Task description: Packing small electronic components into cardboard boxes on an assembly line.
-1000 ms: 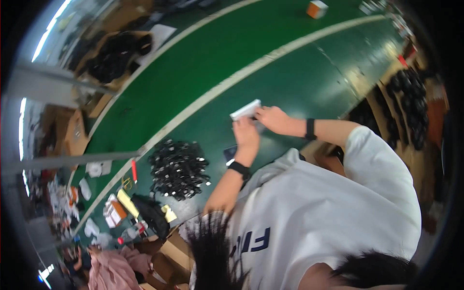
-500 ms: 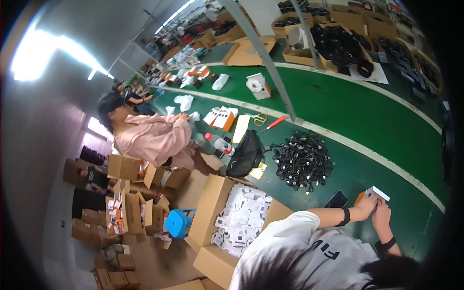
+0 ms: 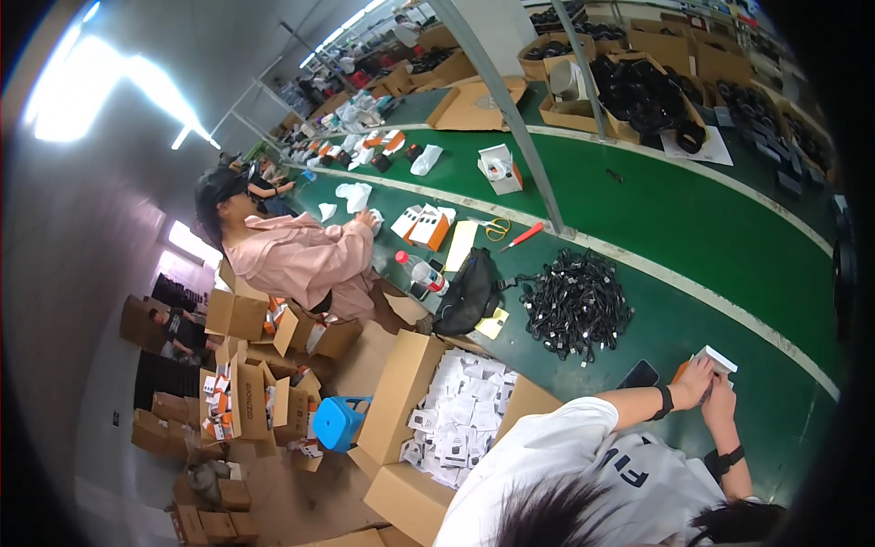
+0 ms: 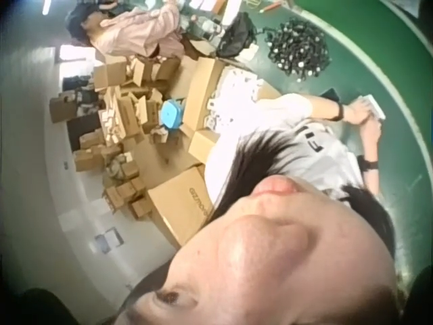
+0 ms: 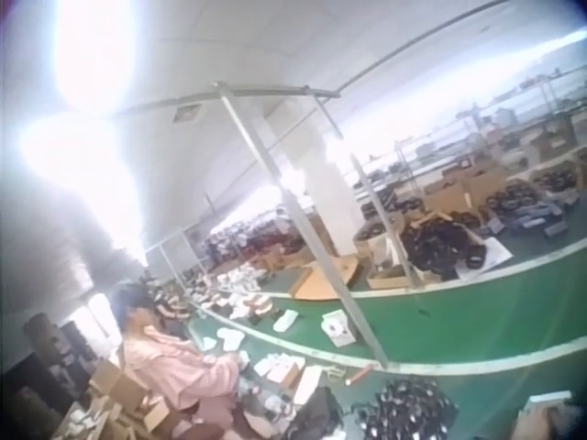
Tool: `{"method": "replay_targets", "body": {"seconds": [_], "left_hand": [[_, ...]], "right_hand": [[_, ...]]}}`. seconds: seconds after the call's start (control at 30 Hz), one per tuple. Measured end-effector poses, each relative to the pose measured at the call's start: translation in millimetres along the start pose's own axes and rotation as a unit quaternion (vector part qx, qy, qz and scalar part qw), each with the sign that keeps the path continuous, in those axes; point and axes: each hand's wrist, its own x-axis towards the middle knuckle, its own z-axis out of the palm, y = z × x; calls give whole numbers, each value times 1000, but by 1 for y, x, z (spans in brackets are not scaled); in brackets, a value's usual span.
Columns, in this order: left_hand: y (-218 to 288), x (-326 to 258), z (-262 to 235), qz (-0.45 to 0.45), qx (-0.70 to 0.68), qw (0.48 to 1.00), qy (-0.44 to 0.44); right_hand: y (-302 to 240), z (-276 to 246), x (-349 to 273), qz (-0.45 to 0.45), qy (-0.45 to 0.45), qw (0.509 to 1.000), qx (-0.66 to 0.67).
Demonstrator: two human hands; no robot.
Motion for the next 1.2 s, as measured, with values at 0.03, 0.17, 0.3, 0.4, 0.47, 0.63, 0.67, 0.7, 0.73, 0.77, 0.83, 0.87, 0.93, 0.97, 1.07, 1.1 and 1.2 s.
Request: {"method": "replay_targets", "body": {"seconds": [0.03,0.17,0.3,0.4,0.47,0.63,0.67,0.7,0.73,0.77,0.83,0.87,0.93,0.97,1.07,1.1,1.2], "left_hand": [[0,-2,2,4,-3,1000,-2],[-4,-7,15,3,-57,995,77],[3,-9,6,-7,-61,995,83],[8,-6,-21,14,-41,998,52],[-3,1,-7,-56,-213,972,81],[-12,-10,-24,18,-123,978,167],[-18,-12,-30,8,-153,981,117],[-25,-16,-21,27,-136,982,130],[-22,-22,-31,58,-113,984,125],[-25,-29,-33,71,-131,981,127],[-24,-42,-50,106,-143,963,202],[-22,-46,-47,73,-163,957,229],[-19,-62,-44,4,-236,941,244],[-20,-65,-41,4,-283,933,221],[-24,-62,-36,15,-269,943,196],[-27,-58,-33,-7,-352,924,153],[-32,-45,-28,-49,-387,916,92]], "right_hand": [[6,1,-2,5,-1,1000,-1],[15,-5,-8,18,18,998,49],[-5,-7,-11,73,30,995,59],[5,-4,-10,87,17,994,63],[-16,-8,4,105,23,990,88],[12,-4,-1,89,178,959,205],[13,-10,1,59,257,927,267],[16,-8,0,118,248,923,270],[22,-3,-4,180,243,912,277],[23,4,-10,183,227,902,318],[29,27,-26,177,216,890,361],[32,32,-35,167,223,892,356],[13,23,-38,155,217,884,385],[9,25,-40,151,220,891,367],[4,29,-34,159,210,904,337],[4,29,-32,173,194,911,321],[19,42,-23,158,188,896,370]]}}
